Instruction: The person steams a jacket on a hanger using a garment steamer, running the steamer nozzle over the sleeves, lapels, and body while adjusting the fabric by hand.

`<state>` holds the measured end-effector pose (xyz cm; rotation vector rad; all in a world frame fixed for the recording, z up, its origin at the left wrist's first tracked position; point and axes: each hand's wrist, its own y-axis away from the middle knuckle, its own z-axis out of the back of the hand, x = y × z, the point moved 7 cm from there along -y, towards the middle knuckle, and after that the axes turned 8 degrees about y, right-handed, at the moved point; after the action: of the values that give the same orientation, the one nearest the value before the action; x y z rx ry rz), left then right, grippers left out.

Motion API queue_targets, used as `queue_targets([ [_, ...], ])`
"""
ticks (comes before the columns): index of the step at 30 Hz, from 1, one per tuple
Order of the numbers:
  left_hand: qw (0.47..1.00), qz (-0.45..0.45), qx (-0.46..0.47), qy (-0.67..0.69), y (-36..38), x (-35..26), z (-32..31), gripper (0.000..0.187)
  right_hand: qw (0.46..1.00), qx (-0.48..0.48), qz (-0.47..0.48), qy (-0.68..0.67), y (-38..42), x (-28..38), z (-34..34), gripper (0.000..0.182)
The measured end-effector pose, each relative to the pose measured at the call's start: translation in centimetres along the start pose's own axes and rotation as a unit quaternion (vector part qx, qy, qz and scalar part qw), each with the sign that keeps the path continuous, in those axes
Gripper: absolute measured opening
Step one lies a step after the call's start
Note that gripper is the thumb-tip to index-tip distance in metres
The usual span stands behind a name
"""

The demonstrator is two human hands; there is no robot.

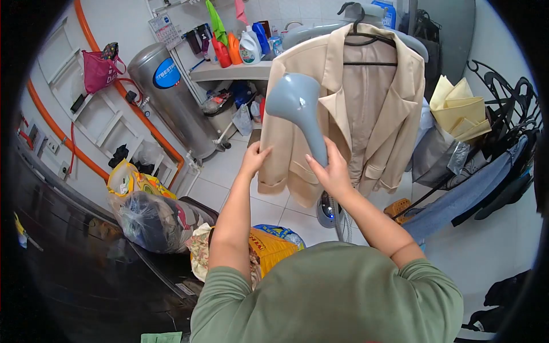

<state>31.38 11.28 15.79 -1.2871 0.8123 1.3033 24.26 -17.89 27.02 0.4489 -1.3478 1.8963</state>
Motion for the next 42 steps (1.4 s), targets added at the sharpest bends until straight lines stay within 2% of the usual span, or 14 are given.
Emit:
queue_targets([
  [2, 0.995, 0.021, -0.087, 0.051, 2.1, 1.7, 3.0, 0.021, 1.0, -0.017, -0.003, 0.013, -1.2, -0.6, -2.0, 0.058],
  [5, 0.97, -0.099, -0.21, 0.066, 4.4, 1.3, 7.1, 0.021, 0.998, -0.036, -0.003, 0.044, -2.7, -1.9, -3.8, 0.06],
  [8, 0.947, -0.101, -0.303, -0.044, 7.4, -2.8, 9.8, 0.022, 0.992, -0.087, 0.012, 0.087, -3.4, -1.8, -3.7, 0.061],
  [9, 0.931, -0.133, -0.334, -0.067, 7.8, -3.4, 10.9, 0.025, 0.988, -0.112, 0.019, 0.108, -3.6, -1.6, -3.2, 0.061],
  [11, 0.922, -0.147, -0.344, -0.099, 9.3, -6.0, 11.8, 0.027, 0.974, -0.18, 0.033, 0.131, -4.2, -1.6, -2.2, 0.061],
  [15, 0.913, -0.165, -0.34, -0.154, 10.9, -7.1, 14.5, 0.029, 0.987, -0.146, -0.039, 0.051, -5.8, -1.5, -1.2, 0.063],
  [18, 0.909, -0.184, -0.339, -0.156, 11.3, -7.5, 15.0, 0.03, 0.989, -0.118, 0.016, 0.088, -5.8, -0.3, -2.0, 0.06],
  [21, 0.913, -0.173, -0.336, -0.154, 11.9, -8.2, 15.1, 0.03, 0.98, -0.138, 0.032, 0.138, -6.4, 0.2, -1.0, 0.058],
  [25, 0.916, -0.175, -0.334, -0.135, 12.5, -8.9, 15.5, 0.032, 0.984, -0.152, 0.021, 0.086, -7.4, 0.3, -0.2, 0.055],
  [29, 0.92, -0.178, -0.327, -0.126, 13.0, -9.0, 16.1, 0.032, 0.988, -0.052, 0.069, 0.126, -6.3, 1.8, -2.1, 0.055],
  [33, 0.917, -0.173, -0.332, -0.141, 13.6, -9.3, 16.5, 0.034, 0.986, -0.095, 0.077, 0.112, -6.7, 0.7, -2.6, 0.054],
  [40, 0.92, -0.163, -0.338, -0.115, 14.1, -9.6, 17.1, 0.037, 0.99, 0.038, 0.095, 0.098, -2.5, 0.9, -7.3, 0.055],
  [42, 0.916, -0.166, -0.34, -0.132, 14.6, -10.0, 17.1, 0.036, 0.992, 0.038, 0.073, 0.1, -2.6, 0.8, -7.3, 0.055],
])
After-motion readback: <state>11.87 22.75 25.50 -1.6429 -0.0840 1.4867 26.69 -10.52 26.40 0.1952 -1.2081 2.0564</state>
